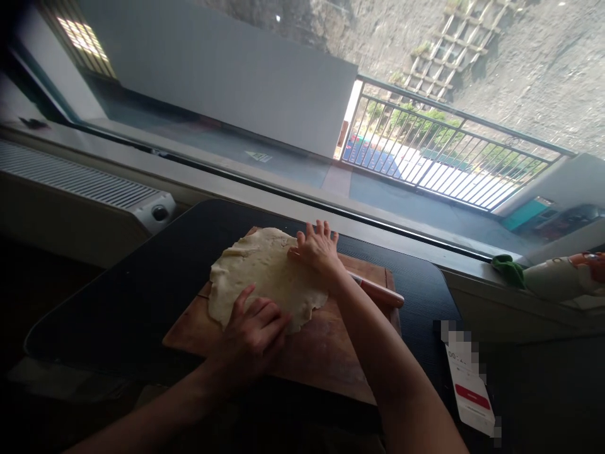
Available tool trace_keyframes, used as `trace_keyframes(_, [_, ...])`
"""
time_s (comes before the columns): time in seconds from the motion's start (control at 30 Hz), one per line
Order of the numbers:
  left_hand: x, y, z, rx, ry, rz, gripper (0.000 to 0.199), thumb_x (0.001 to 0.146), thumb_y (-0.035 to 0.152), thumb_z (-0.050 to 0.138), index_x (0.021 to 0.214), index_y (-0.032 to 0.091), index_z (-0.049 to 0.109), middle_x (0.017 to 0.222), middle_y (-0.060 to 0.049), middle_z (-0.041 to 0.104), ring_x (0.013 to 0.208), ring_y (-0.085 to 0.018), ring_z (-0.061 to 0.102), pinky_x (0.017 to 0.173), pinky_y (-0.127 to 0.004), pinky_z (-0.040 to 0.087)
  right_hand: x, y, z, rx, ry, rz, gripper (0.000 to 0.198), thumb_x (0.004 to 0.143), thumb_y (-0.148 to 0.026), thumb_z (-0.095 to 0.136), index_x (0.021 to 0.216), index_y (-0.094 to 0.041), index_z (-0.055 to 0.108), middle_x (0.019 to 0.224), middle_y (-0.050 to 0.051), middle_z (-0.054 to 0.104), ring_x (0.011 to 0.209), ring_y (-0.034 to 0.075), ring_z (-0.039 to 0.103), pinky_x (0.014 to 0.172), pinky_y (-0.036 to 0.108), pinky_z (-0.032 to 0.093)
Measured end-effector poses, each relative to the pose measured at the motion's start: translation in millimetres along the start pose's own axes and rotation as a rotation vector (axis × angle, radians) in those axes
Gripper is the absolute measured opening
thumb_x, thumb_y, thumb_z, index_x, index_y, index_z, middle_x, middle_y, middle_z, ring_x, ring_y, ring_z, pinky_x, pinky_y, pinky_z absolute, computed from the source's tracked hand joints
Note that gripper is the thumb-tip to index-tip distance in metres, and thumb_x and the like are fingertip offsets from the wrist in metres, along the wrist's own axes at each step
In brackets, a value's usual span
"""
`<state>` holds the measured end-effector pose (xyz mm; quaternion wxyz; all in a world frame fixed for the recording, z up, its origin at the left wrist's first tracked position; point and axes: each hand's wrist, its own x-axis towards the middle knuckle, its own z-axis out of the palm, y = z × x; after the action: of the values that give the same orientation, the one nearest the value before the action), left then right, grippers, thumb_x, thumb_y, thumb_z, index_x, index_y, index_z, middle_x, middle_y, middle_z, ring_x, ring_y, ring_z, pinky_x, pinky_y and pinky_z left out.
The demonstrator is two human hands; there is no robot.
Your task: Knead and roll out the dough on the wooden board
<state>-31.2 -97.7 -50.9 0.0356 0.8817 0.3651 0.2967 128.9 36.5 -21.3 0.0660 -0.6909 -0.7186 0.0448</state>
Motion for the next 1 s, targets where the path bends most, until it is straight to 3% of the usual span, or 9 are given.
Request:
trace_keyframes(0.07, [-0.4,0.2,0.1,-0.001,-0.002,-0.008,0.015,0.084,0.017,0.051,0.086,0.019,0.065,0.08,-0.002,0.058,0.089,-0.019,0.052,0.109,-0.057,0.017,-1.4,-1.8,2.1,0.007,0.002,0.007,0.057,0.096,-0.047,0.016,0.143,-0.018,0.029,0.153,0.012,0.019,0.141,0.029,0.009,0.11,0.054,0.014])
trace_keyframes(0.23, [-2.2,0.1,3.3,-0.005,0.014,0.0,0.016,0.086,0.02,0.05,0.082,0.019,0.065,0.078,-0.002,0.057,0.089,-0.02,0.051,0.11,-0.057,0.017,-25.7,-10.4,12.3,-0.028,0.097,-0.163,0.056,0.096,-0.048,0.013,0.143,-0.023,0.03,0.153,0.007,0.023,0.142,0.025,0.006,0.112,0.05,0.009])
trace_keyframes(0.37, [-1.4,0.7,1.9,-0.001,0.002,-0.002,0.018,0.086,0.018,0.049,0.093,0.02,0.066,0.08,-0.002,0.058,0.09,-0.02,0.051,0.11,-0.057,0.017,-5.5,-3.9,4.3,-0.004,0.026,0.002,0.058,0.095,-0.047,0.018,0.143,-0.018,0.03,0.153,0.011,0.021,0.141,0.029,0.01,0.11,0.054,0.013])
trace_keyframes(0.43, [-0.7,0.7,0.9,0.003,0.001,0.006,0.019,0.086,0.018,0.049,0.094,0.02,0.066,0.081,-0.002,0.058,0.089,-0.019,0.052,0.109,-0.058,0.017,-3.8,-2.8,2.8,0.009,0.002,0.021,0.058,0.095,-0.046,0.017,0.143,-0.016,0.029,0.153,0.012,0.021,0.141,0.029,0.011,0.11,0.053,0.015])
trace_keyframes(0.6, [-0.7,0.2,1.2,-0.006,0.023,0.025,0.018,0.086,0.017,0.048,0.082,0.019,0.065,0.078,-0.003,0.057,0.088,-0.02,0.051,0.108,-0.058,0.019,-28.0,-7.8,9.3,-0.035,0.114,-0.23,0.055,0.096,-0.048,0.015,0.139,-0.023,0.037,0.15,0.006,0.03,0.141,0.024,0.009,0.112,0.047,0.014])
trace_keyframes(0.8, [-1.4,1.4,0.5,-0.008,0.006,-0.006,0.018,0.085,0.018,0.05,0.093,0.02,0.066,0.081,-0.003,0.058,0.091,-0.02,0.052,0.109,-0.058,0.017,-9.3,-3.1,3.5,-0.025,0.036,-0.042,0.057,0.095,-0.05,0.018,0.14,-0.019,0.034,0.151,0.011,0.024,0.141,0.029,0.011,0.109,0.053,0.015])
trace_keyframes(0.93, [-1.5,0.8,1.0,0.001,0.013,0.018,0.017,0.086,0.02,0.049,0.083,0.019,0.065,0.078,-0.003,0.058,0.089,-0.02,0.052,0.109,-0.057,0.019,-24.9,-9.5,9.3,-0.031,0.1,-0.174,0.054,0.096,-0.051,0.015,0.139,-0.026,0.036,0.149,0.006,0.03,0.141,0.025,0.01,0.111,0.05,0.013])
trace_keyframes(1.0, [-1.8,1.0,1.1,0.004,0.008,0.016,0.017,0.086,0.02,0.049,0.084,0.019,0.065,0.079,-0.003,0.058,0.09,-0.02,0.052,0.109,-0.058,0.019,-22.3,-7.7,7.5,-0.041,0.107,-0.175,0.053,0.095,-0.052,0.017,0.136,-0.028,0.039,0.147,0.006,0.032,0.14,0.026,0.011,0.11,0.052,0.013])
